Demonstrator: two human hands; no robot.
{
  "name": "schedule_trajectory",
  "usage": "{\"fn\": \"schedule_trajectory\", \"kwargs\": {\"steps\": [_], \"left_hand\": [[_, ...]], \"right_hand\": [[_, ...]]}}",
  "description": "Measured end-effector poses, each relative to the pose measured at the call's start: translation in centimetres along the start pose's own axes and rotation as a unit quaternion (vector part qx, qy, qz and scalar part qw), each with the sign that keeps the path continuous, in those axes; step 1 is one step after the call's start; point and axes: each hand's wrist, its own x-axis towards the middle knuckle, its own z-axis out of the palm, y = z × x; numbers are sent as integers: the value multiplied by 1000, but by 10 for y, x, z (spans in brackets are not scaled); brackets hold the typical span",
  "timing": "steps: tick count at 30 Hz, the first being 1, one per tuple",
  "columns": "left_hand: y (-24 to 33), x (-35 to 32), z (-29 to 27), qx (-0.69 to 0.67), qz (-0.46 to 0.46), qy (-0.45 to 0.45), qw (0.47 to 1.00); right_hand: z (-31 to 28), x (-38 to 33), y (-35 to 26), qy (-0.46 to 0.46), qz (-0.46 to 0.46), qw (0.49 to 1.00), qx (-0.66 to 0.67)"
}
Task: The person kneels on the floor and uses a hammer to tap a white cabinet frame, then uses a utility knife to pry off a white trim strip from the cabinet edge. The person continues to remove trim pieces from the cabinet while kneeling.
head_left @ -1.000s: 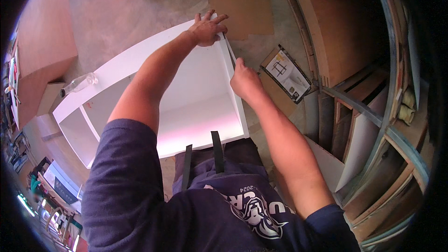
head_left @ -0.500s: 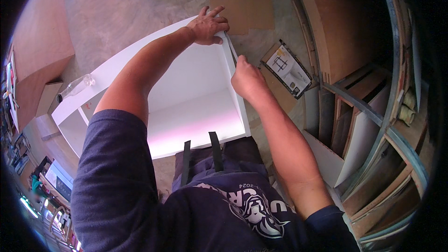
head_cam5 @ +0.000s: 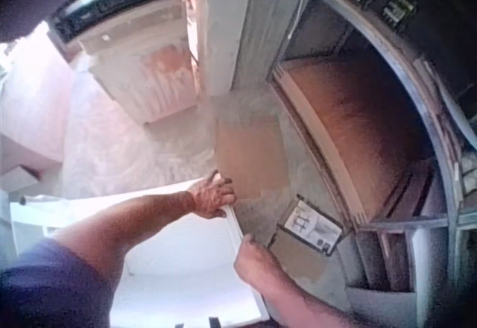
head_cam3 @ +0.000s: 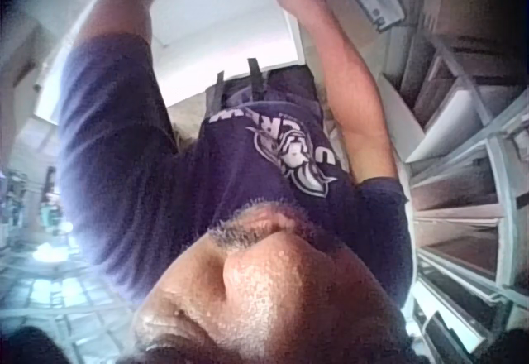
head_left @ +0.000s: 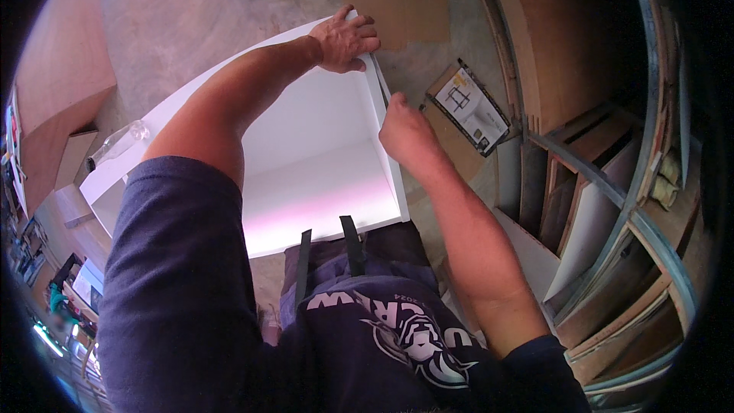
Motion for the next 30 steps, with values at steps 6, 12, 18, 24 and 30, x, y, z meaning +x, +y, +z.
{"fn": "schedule_trajectory", "kwargs": {"steps": [6, 12, 18, 24, 30], "left_hand": [[0, 2, -1, 13, 0, -15, 1000], [3, 3, -1, 26, -6, -17, 999], [4, 4, 1, 40, -15, -24, 999], [6, 8, 1, 54, -30, -40, 997], [5, 9, -4, 55, -31, -64, 996]], "right_hand": [[0, 2, 1, 1, -15, 1000, 18], [2, 6, 5, -18, -15, 999, 22], [13, 15, 15, -24, -22, 999, 32], [28, 22, 26, 38, -54, 997, 27], [28, 34, 26, -14, -41, 999, -24]]}}
